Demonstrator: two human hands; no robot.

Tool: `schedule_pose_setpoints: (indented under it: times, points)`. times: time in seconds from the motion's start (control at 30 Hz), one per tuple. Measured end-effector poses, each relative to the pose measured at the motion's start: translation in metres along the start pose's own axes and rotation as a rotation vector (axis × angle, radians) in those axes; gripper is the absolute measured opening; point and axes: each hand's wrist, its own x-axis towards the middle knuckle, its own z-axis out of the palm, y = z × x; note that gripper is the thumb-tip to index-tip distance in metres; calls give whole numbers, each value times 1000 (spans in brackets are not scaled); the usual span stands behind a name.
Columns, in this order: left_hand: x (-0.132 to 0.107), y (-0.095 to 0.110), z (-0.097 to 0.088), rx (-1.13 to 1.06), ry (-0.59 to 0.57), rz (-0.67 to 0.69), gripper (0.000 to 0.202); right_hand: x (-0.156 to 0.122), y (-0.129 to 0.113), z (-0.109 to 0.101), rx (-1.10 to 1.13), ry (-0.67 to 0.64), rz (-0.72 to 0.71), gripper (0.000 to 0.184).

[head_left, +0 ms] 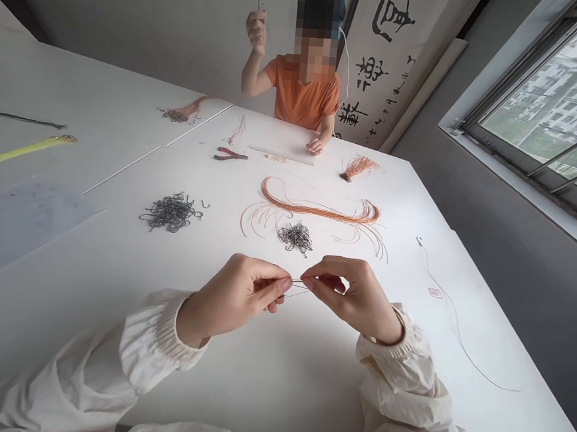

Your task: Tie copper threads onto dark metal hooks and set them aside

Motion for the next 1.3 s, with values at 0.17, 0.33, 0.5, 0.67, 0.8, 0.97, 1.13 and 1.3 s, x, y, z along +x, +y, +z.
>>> schedule_pose_setpoints:
  times: [0.17, 0.33, 0.5, 0.67, 0.8, 0.97, 1.13, 1.3]
  points:
    - [-1, 1, 0, 41, 41, 34, 33, -1, 2, -3, -30, -30, -52, 15]
    - [-1, 3, 0, -18, 43, 29, 30, -1, 5, -2, -88, 13, -141, 15]
    - [0, 4, -1, -65, 17, 9, 30, 0, 7, -3, -100, 45, -213, 15]
    - [-1, 5, -4, -98, -18, 17, 30, 1, 8, -4, -62, 26, -217, 11]
    - [-2, 5, -4, -91, -6, 26, 30, -1, 9, -3, -49, 42, -237, 12]
    - [-2, 6, -4, -88, -12, 40, 29, -1, 7, -1, -54, 60, -255, 10]
    - [-2, 9, -7, -93, -82, 58, 26, -1, 5, -3, -75, 34, -280, 10]
    - [-2, 13, -13, -69, -227, 81, 18, -3, 5, -5, -91, 8, -324, 10]
